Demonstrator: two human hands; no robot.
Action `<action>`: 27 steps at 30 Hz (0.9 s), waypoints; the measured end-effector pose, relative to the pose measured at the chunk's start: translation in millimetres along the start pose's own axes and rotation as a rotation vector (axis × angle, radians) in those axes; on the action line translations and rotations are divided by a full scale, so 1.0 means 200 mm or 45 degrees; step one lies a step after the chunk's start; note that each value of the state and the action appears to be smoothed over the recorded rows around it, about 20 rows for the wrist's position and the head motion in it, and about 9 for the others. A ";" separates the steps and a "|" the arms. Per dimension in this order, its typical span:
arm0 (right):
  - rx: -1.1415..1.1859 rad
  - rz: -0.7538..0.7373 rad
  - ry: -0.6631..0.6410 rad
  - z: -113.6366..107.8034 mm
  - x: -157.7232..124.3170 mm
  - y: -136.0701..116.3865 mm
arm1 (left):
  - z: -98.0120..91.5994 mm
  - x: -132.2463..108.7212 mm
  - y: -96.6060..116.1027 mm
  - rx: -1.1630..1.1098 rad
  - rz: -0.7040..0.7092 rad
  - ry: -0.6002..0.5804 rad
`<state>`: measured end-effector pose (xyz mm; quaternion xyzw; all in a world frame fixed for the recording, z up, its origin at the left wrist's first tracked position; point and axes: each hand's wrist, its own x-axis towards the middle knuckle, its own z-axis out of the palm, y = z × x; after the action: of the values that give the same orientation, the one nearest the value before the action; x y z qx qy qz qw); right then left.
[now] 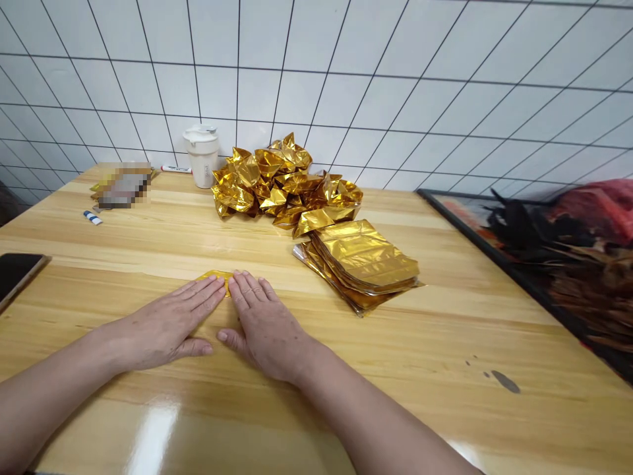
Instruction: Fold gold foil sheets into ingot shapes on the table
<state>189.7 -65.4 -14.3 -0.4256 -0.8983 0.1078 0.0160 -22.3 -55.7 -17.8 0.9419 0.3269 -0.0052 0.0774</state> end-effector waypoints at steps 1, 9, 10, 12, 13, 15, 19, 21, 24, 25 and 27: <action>0.000 0.014 -0.004 -0.01 0.00 0.00 | 0.00 -0.01 0.00 -0.002 -0.023 -0.010; -0.013 0.045 -0.002 0.00 0.00 0.00 | 0.05 0.04 0.02 0.006 -0.148 0.035; -0.012 0.044 0.004 0.00 0.00 0.00 | 0.05 0.05 0.02 0.001 -0.123 0.042; -0.014 0.042 0.011 0.00 0.00 0.00 | 0.05 0.08 0.03 -0.019 -0.087 0.047; -0.021 0.039 0.013 0.00 0.01 0.00 | 0.05 0.08 0.03 -0.029 -0.079 0.050; -0.043 0.031 0.017 0.01 0.01 0.01 | 0.05 0.09 0.03 -0.041 -0.086 0.064; -0.104 0.026 0.043 0.02 0.00 0.01 | 0.05 0.08 0.02 -0.039 -0.132 0.099; -0.125 0.015 0.071 0.02 0.00 0.01 | 0.05 0.08 0.02 -0.043 -0.141 0.108; -0.124 -0.001 0.128 0.02 0.00 0.00 | 0.05 0.08 0.03 -0.059 -0.130 0.121; -0.113 -0.003 0.140 0.02 0.01 -0.01 | 0.05 0.08 0.03 -0.066 -0.123 0.125; -0.074 -0.016 0.132 0.02 0.03 -0.02 | 0.04 0.08 0.03 -0.080 -0.111 0.131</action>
<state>182.7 -63.9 -18.6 -0.4254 -0.9017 0.0592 0.0508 -6.6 -51.5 -26.9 0.9229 0.3711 0.0499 0.0896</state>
